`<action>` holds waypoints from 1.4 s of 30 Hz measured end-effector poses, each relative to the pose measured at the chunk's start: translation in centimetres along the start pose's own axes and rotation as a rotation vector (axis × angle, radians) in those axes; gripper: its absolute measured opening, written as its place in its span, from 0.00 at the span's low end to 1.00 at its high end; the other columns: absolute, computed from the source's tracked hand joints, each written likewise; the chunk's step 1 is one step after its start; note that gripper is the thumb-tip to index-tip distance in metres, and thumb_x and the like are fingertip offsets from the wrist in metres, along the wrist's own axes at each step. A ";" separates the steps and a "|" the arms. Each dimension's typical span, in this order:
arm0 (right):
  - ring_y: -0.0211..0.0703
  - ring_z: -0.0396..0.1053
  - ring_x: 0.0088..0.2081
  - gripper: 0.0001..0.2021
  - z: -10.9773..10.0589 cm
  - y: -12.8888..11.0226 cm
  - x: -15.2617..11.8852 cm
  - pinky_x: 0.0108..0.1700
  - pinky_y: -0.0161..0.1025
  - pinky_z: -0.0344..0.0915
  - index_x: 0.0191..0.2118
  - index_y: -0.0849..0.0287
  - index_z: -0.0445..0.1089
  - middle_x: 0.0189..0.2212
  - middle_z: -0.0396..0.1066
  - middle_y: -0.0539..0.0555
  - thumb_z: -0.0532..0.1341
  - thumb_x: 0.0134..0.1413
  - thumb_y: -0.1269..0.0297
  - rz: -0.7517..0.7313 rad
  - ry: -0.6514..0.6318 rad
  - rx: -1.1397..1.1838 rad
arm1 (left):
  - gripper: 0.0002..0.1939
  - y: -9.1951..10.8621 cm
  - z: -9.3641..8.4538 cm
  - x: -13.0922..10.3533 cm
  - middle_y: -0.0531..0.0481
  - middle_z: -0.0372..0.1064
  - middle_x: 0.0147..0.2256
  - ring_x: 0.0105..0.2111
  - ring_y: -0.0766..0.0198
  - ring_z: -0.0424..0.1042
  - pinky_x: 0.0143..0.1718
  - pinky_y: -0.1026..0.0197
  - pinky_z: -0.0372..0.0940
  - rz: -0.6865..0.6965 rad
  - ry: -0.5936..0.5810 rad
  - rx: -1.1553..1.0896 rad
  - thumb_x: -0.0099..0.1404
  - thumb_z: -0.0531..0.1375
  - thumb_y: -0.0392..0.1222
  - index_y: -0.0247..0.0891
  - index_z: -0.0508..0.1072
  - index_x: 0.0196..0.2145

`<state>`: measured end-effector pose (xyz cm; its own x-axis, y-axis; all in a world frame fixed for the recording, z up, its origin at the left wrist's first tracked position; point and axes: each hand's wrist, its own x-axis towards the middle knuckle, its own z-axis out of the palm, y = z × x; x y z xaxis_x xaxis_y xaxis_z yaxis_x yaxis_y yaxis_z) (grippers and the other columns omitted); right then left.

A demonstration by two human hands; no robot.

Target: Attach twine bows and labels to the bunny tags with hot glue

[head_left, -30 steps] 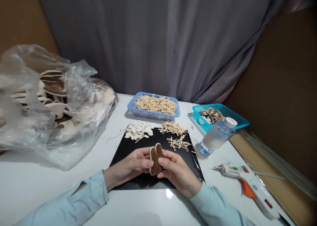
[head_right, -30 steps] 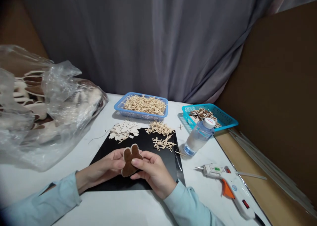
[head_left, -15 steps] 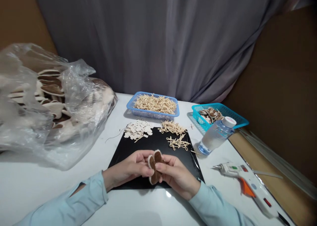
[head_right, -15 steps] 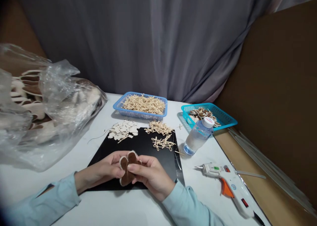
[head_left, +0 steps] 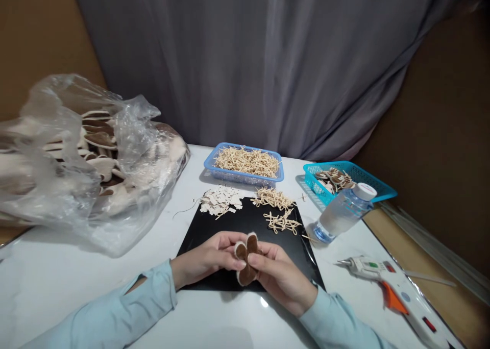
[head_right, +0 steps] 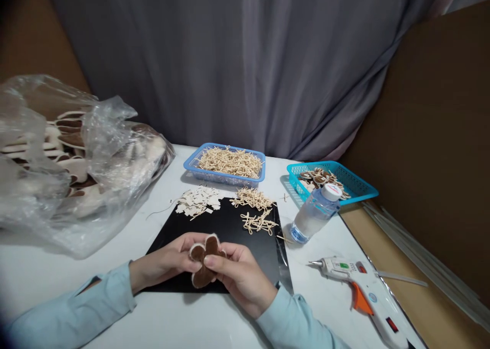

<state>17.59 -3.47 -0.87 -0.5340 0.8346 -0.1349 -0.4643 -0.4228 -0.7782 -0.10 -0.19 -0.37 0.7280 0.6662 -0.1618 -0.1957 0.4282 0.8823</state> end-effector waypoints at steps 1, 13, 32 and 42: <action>0.33 0.67 0.26 0.14 0.0 0.0 0.0 0.32 0.33 0.59 0.32 0.67 0.74 0.25 0.72 0.52 0.72 0.45 0.60 -0.008 0.004 -0.003 | 0.16 0.0 0.0 0.0 0.51 0.73 0.28 0.29 0.64 0.70 0.33 0.63 0.62 0.001 0.004 0.006 0.47 0.71 0.42 0.36 0.77 0.35; 0.33 0.66 0.23 0.18 0.3 -0.1 -0.1 0.31 0.33 0.59 0.29 0.65 0.71 0.20 0.69 0.48 0.76 0.35 0.61 0.019 0.060 -0.020 | 0.17 -0.6 -0.4 0.2 0.52 0.67 0.23 0.25 0.65 0.66 0.28 0.64 0.58 0.010 -0.005 0.090 0.50 0.71 0.47 0.35 0.73 0.31; 0.45 0.68 0.34 0.10 -1.1 -3.9 -10.2 0.33 0.40 0.66 0.42 0.53 0.67 0.37 0.69 0.56 0.63 0.57 0.56 -0.520 0.822 -1.109 | 0.16 0.3 -0.4 0.5 0.54 0.67 0.25 0.24 0.69 0.61 0.26 0.66 0.52 0.035 -0.010 0.019 0.52 0.71 0.48 0.35 0.72 0.29; 0.55 0.67 0.47 0.45 -7.8 -10.2 -8.2 0.40 0.46 0.69 0.59 0.59 0.52 0.58 0.58 0.68 0.70 0.38 0.45 -0.676 1.223 -1.144 | 0.15 0.1 -0.6 0.5 0.52 0.69 0.26 0.24 0.68 0.62 0.27 0.65 0.54 0.033 -0.055 0.091 0.53 0.70 0.48 0.35 0.75 0.32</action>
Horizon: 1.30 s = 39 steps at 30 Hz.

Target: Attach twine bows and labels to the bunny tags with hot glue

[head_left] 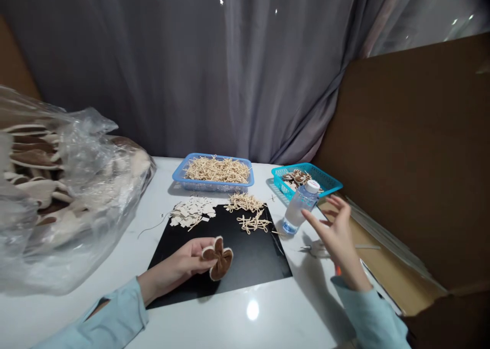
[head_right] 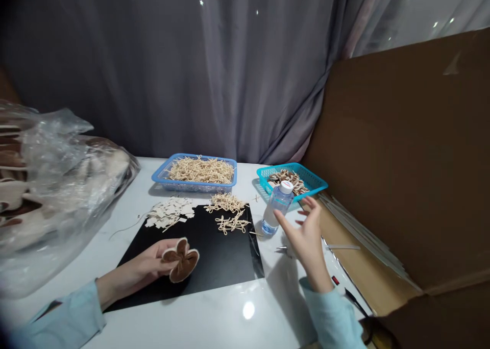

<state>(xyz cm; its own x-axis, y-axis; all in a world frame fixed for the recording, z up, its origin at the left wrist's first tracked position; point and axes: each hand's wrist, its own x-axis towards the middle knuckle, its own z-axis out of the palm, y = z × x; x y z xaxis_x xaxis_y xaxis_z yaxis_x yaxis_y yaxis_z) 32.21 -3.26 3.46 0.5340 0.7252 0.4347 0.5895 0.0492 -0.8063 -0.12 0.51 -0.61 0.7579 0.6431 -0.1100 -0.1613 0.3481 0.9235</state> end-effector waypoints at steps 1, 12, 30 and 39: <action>0.58 0.65 0.51 0.48 0.3 -0.1 1.0 0.44 0.48 0.68 0.62 0.61 0.50 0.59 0.57 0.69 0.70 0.38 0.46 -0.019 -0.024 -0.007 | 0.14 0.0 0.0 0.0 0.52 0.69 0.26 0.24 0.68 0.62 0.27 0.65 0.54 -0.001 -0.006 0.003 0.53 0.69 0.48 0.35 0.75 0.32; 0.55 0.73 0.37 0.26 1.3 -3.6 3.5 0.36 0.45 0.66 0.43 0.62 0.72 0.35 0.77 0.59 0.70 0.39 0.51 -0.172 -0.200 -0.083 | 0.19 -0.1 -0.3 0.0 0.51 0.72 0.27 0.25 0.69 0.64 0.27 0.67 0.54 -0.029 0.056 -0.026 0.44 0.74 0.46 0.34 0.76 0.31; 0.49 0.71 0.39 0.21 13.6 -11.0 -4.0 0.42 0.43 0.67 0.44 0.60 0.67 0.39 0.74 0.55 0.70 0.45 0.57 -0.303 -0.622 0.346 | 0.16 2.2 -6.2 -3.2 0.47 0.77 0.33 0.31 0.64 0.72 0.35 0.65 0.61 0.151 0.185 -0.159 0.45 0.73 0.39 0.34 0.78 0.33; 0.44 0.69 0.33 0.21 8.9 -8.0 -8.0 0.37 0.41 0.64 0.52 0.57 0.60 0.39 0.71 0.56 0.60 0.58 0.53 -0.178 -0.808 0.092 | 0.16 1.9 -6.5 -2.8 0.48 0.77 0.31 0.29 0.65 0.71 0.33 0.65 0.61 0.125 0.137 -0.145 0.45 0.73 0.39 0.33 0.78 0.33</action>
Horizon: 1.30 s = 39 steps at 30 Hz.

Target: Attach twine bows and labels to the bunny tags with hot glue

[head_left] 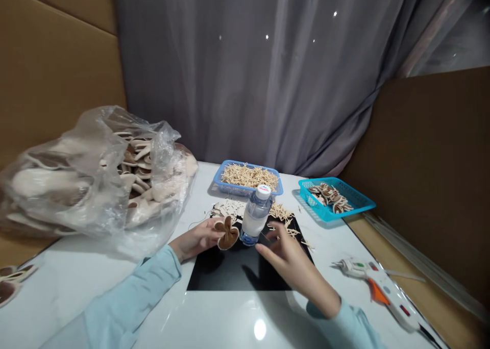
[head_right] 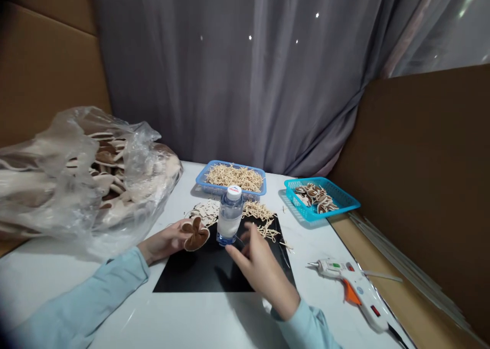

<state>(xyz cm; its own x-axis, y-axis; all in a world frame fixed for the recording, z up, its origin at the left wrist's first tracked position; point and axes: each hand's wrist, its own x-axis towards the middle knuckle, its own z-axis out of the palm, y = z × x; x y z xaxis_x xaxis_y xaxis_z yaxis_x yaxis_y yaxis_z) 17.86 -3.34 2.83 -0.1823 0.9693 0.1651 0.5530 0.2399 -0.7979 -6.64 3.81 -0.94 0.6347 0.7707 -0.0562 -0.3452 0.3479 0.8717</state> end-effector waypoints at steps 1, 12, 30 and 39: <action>0.42 0.67 0.30 0.13 0.0 -0.1 -1.1 0.35 0.39 0.62 0.46 0.57 0.63 0.33 0.70 0.53 0.56 0.62 0.54 0.000 -0.059 -0.036 | 0.15 0.0 0.0 0.0 0.48 0.77 0.31 0.29 0.65 0.72 0.33 0.65 0.61 -0.007 -0.004 0.003 0.46 0.72 0.39 0.34 0.77 0.33; 0.35 0.52 0.24 0.11 -0.6 -1.3 -5.8 0.27 0.32 0.51 0.31 0.54 0.53 0.24 0.53 0.45 0.46 0.68 0.66 -0.282 0.108 -0.051 | 0.09 -0.9 4.3 0.6 0.43 0.73 0.49 0.44 0.55 0.71 0.48 0.58 0.60 -0.090 -0.197 0.252 0.47 0.70 0.35 0.34 0.79 0.30; 0.47 0.67 0.44 0.14 -1.8 -1.4 -8.7 0.45 0.43 0.66 0.32 0.52 0.68 0.45 0.67 0.57 0.49 0.67 0.61 -0.230 0.204 0.340 | 0.15 -3.5 7.7 3.5 0.45 0.77 0.36 0.36 0.60 0.74 0.40 0.60 0.65 -0.059 -0.127 0.202 0.53 0.67 0.38 0.34 0.79 0.40; 0.44 0.68 0.38 0.16 -1.9 -1.9 -8.3 0.45 0.41 0.62 0.33 0.54 0.69 0.33 0.69 0.53 0.50 0.68 0.56 -0.081 -0.110 0.593 | 0.09 -3.6 9.8 2.4 0.46 0.75 0.30 0.28 0.67 0.71 0.34 0.64 0.64 -0.162 -0.076 -0.008 0.53 0.67 0.37 0.32 0.78 0.33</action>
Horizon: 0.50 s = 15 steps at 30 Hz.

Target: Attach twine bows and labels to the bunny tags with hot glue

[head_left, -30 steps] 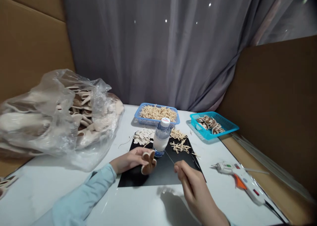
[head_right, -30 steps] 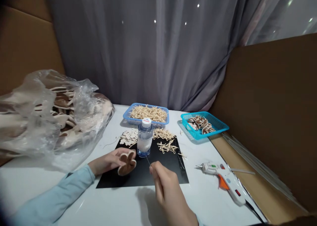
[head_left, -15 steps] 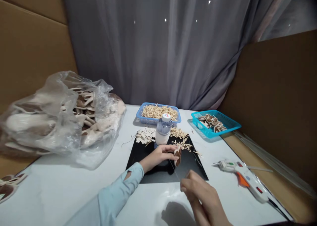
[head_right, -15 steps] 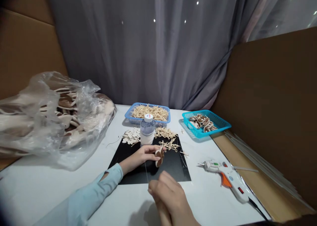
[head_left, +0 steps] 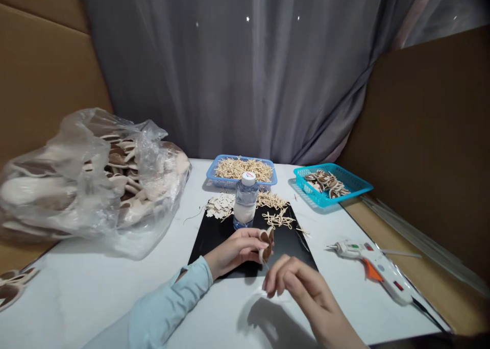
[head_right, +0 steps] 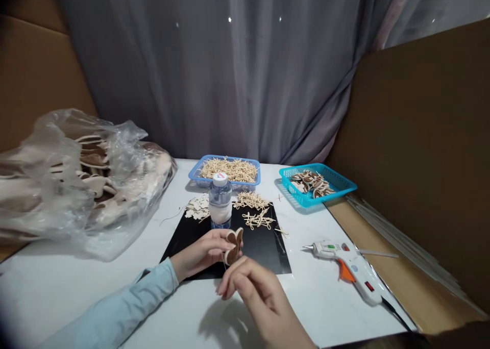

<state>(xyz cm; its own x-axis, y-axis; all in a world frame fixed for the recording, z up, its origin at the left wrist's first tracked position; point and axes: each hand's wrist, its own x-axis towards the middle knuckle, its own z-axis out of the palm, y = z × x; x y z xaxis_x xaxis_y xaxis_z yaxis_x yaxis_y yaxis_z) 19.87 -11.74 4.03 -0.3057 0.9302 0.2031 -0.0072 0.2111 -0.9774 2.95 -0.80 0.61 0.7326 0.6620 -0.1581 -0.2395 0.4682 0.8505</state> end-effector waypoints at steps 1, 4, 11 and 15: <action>0.43 0.67 0.37 0.16 -0.1 0.0 0.1 0.44 0.39 0.62 0.32 0.55 0.68 0.32 0.68 0.53 0.50 0.68 0.56 0.030 0.003 -0.034 | 0.08 -0.1 0.1 0.1 0.48 0.74 0.29 0.27 0.68 0.70 0.33 0.65 0.63 -0.001 0.000 -0.009 0.53 0.67 0.37 0.32 0.78 0.32; 0.39 0.65 0.33 0.18 -0.8 0.5 0.7 0.39 0.36 0.61 0.30 0.57 0.67 0.28 0.64 0.50 0.51 0.67 0.53 0.068 0.083 -0.074 | 0.08 -0.4 -0.1 0.2 0.49 0.72 0.28 0.26 0.69 0.69 0.32 0.65 0.62 -0.005 -0.008 -0.024 0.52 0.67 0.37 0.32 0.78 0.32; 0.35 0.61 0.26 0.18 -2.6 2.8 2.7 0.30 0.33 0.61 0.30 0.59 0.66 0.24 0.62 0.47 0.58 0.60 0.48 0.233 0.041 0.225 | 0.14 -0.6 -0.5 0.2 0.45 0.75 0.37 0.35 0.64 0.72 0.40 0.62 0.64 0.020 -0.047 -0.062 0.55 0.67 0.36 0.33 0.78 0.41; 0.33 0.60 0.24 0.17 -3.2 3.0 4.0 0.28 0.32 0.59 0.30 0.59 0.67 0.24 0.64 0.47 0.64 0.54 0.48 0.275 0.125 0.367 | 0.13 -0.4 -0.4 0.2 0.46 0.75 0.35 0.31 0.66 0.71 0.36 0.63 0.63 0.012 -0.044 -0.082 0.54 0.67 0.36 0.32 0.78 0.39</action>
<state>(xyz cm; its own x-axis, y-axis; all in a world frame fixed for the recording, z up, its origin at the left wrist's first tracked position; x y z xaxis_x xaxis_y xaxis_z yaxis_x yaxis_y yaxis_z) 21.64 -6.48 2.14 -0.2261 0.9706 -0.0824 -0.2848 -0.1467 -0.9473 2.92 -0.61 0.02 0.7563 0.6423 -0.1242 -0.2983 0.5076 0.8083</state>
